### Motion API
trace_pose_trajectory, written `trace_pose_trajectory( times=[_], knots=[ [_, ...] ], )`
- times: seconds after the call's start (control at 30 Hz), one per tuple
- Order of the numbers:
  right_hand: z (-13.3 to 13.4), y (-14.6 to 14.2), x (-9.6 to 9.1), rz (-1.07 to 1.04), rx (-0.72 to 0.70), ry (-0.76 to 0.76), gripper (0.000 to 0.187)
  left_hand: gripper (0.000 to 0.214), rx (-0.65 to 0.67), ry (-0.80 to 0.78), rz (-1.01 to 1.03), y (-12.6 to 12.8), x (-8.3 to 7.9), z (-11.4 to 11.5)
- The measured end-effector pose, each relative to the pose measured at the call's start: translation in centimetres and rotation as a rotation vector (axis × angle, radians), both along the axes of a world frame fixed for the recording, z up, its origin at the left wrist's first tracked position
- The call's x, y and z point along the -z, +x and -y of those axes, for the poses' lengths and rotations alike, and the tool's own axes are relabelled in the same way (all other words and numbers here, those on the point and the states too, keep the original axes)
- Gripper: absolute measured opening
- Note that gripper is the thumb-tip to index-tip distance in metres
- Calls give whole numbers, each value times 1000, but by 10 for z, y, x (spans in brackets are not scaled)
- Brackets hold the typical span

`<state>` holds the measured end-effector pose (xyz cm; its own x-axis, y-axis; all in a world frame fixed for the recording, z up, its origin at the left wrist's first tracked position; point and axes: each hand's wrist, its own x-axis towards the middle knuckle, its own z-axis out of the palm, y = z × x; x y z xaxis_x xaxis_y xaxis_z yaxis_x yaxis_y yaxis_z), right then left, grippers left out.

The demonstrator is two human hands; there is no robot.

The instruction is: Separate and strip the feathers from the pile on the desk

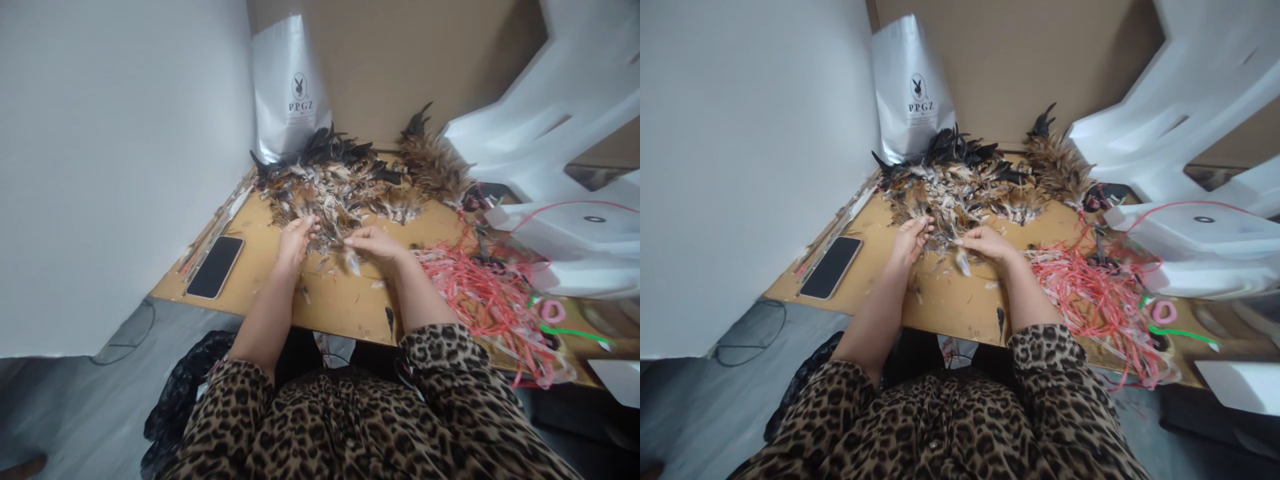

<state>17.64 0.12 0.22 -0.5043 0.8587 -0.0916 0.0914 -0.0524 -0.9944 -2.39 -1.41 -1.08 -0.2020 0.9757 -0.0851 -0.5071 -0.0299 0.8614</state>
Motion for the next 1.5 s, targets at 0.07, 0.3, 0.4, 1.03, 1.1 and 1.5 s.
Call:
trace_pose_trajectory(
  times=[0.07,0.3,0.4,1.03,1.1,1.5],
  knots=[
    [-4,-2,3,145,91,141,24,15,1,-2,8,0,0,0],
    [0,-39,12,582,177,701,15,18,-5,16,26,2,5,-2],
    [4,-50,12,844,224,763,20,18,4,12,34,3,7,-4],
    [-7,-44,8,-367,269,-181,30,19,165,-60,-31,13,12,1],
    [-7,-45,10,-385,270,-179,30,19,201,-53,-39,15,12,2],
    [-8,-59,23,-377,415,-120,32,20,274,-51,-52,18,14,3]
  ],
)
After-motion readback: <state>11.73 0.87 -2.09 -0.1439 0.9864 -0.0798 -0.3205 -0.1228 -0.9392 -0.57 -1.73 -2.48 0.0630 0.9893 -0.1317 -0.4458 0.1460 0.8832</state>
